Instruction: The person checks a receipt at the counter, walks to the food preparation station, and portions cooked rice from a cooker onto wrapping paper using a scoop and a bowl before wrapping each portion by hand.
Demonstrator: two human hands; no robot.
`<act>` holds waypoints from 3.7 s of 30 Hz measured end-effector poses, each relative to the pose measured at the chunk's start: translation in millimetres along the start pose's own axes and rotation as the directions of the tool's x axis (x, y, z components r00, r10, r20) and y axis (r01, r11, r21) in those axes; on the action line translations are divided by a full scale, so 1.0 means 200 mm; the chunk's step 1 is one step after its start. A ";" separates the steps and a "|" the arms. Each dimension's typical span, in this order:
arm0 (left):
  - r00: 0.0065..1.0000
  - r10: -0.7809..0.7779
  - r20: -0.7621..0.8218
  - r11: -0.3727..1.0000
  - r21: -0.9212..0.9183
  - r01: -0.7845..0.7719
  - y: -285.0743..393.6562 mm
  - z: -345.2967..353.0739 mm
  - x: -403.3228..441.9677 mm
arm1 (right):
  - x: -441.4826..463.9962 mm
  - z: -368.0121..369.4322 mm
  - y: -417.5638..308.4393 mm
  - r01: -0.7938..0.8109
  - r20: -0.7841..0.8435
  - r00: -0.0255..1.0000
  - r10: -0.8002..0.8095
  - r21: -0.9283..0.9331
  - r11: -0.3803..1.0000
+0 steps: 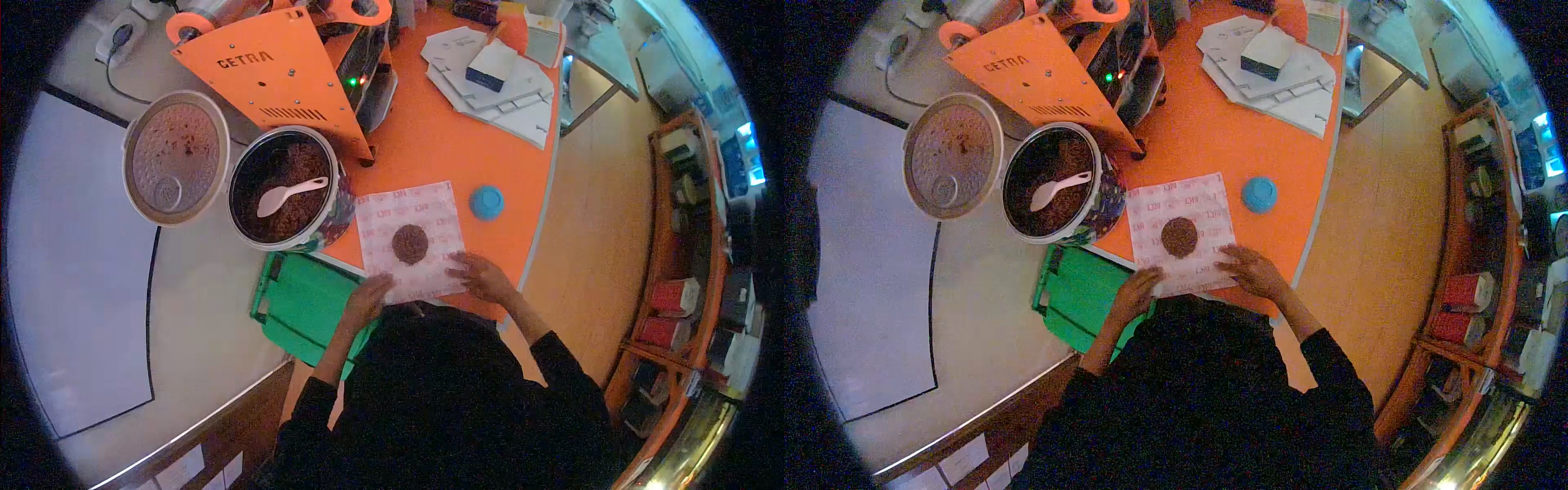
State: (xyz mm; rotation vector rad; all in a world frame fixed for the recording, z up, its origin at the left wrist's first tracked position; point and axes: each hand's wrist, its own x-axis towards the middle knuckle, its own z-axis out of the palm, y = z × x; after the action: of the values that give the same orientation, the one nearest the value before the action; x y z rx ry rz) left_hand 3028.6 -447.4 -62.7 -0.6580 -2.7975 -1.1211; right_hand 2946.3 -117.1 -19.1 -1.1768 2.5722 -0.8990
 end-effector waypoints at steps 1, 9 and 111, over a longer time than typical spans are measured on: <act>0.996 0.004 0.084 0.992 -0.129 0.007 -0.02 0.01 0.00 | 0.01 -0.02 -0.01 -0.015 -0.002 1.000 0.015 0.050 0.999; 0.911 -0.374 -0.171 0.909 -0.265 0.323 -0.05 -0.08 0.17 | 0.13 0.14 0.16 -0.306 -0.025 0.908 0.418 0.643 0.702; 0.910 -0.382 -0.159 0.918 -0.183 0.353 0.16 0.12 0.41 | 0.35 0.16 0.10 -0.352 -0.138 0.928 0.347 -0.012 0.936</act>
State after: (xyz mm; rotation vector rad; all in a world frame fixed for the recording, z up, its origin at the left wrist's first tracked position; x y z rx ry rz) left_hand 2970.0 -380.1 -42.9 -0.0123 -2.7539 -1.3810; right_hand 2899.3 -173.4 -50.9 -0.6473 2.7888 -0.8752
